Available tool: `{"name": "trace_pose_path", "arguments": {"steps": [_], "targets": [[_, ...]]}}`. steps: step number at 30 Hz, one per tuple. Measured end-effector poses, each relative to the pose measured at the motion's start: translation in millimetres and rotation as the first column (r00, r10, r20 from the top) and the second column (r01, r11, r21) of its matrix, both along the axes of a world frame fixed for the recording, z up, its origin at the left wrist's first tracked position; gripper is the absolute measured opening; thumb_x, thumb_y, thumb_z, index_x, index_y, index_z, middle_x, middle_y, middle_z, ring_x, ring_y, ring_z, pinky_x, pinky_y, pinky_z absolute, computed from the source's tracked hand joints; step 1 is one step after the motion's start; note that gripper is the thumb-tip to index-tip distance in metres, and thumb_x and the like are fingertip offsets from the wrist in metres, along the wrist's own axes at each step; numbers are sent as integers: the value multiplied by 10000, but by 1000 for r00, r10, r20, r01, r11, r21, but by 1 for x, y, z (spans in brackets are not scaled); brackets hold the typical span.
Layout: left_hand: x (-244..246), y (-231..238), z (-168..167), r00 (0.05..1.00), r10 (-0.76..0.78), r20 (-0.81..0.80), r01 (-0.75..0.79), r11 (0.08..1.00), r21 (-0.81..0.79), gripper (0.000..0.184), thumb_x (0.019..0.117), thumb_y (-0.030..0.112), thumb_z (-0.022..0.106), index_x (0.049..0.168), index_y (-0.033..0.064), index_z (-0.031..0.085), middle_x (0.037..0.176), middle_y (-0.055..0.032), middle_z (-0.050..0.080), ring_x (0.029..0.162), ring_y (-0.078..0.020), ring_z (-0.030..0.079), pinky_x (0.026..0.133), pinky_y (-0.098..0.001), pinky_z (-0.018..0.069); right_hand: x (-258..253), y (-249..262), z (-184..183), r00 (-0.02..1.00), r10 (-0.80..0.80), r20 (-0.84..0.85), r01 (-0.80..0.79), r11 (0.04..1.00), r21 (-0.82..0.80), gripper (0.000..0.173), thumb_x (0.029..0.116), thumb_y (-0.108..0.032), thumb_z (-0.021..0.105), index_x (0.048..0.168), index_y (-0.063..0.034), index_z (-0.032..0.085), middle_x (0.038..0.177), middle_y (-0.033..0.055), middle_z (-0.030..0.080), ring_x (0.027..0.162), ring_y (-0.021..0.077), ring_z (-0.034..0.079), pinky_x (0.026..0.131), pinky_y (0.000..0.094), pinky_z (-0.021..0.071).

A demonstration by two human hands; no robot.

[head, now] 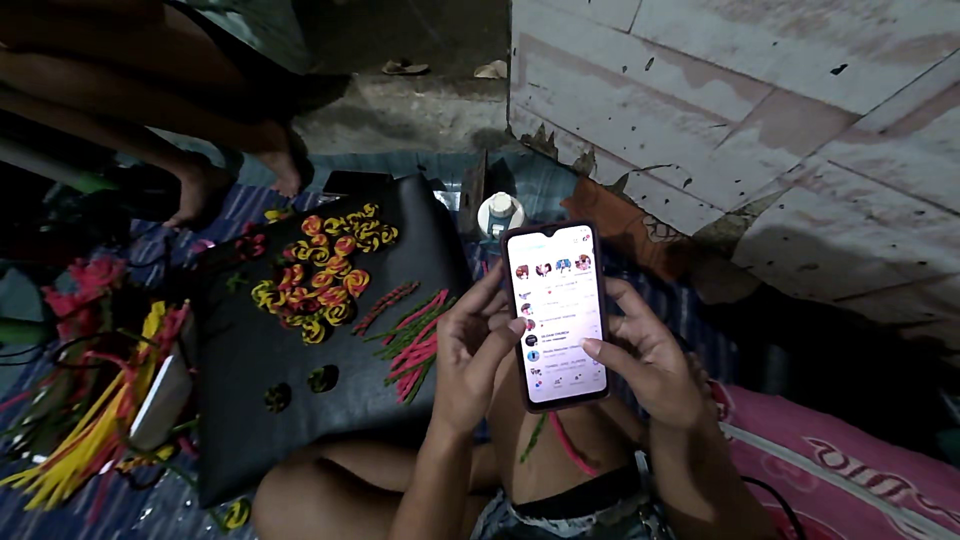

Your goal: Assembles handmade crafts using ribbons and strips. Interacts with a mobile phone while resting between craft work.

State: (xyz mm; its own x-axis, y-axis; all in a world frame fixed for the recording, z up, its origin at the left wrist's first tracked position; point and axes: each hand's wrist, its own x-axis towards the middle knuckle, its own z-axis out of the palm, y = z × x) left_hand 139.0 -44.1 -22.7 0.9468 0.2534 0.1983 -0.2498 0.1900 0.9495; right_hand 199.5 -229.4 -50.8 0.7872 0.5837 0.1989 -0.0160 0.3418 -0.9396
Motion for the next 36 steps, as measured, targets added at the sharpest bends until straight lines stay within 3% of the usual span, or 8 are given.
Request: {"name": "trace_pose_path", "arguments": {"steps": [15,20,24,28,36], "targets": [[1,1,1,1000,-5,2,5,1000,2,502,947,49,529,1441,-39,496,1151,-1,744,958,-73,722,870,-268,603,2,1,1,1000,-8,-15,8,1000,-3,396,1022,-30,480,1408,-62,400,1104,-88,737,972,19,719,877,214,607],[0,1,1,1000,-11,10,11,1000,-5,502,947,42,537,1444,-26,505,1161,-5,744,968,-78,723,879,-271,602,3,3,-1,1000,3,-10,-2,999,41,325,1084,-122,448,1402,-71,415,1119,-82,729,977,24,720,865,217,612],[0,1,1,1000,5,3,-5,1000,-1,484,943,46,542,1424,-12,533,1160,7,745,974,-70,721,880,-269,602,1,1,0,999,21,24,-22,1000,16,493,976,-65,603,1413,-75,376,1117,-92,742,973,5,717,851,191,604],[-1,1,1,1000,0,5,0,1000,-9,487,946,56,558,1429,-2,534,1168,4,744,983,-76,721,890,-272,600,1,0,0,998,55,25,-55,998,27,606,918,-8,650,1435,-66,340,1155,-48,736,995,41,726,850,209,615],[-1,0,0,1000,-8,16,8,1000,0,481,946,63,556,1424,11,545,1154,21,746,974,-60,716,877,-259,599,0,-1,-2,997,61,37,-62,997,35,666,902,12,670,1459,-50,310,1190,-45,726,1019,41,720,874,216,613]]}}
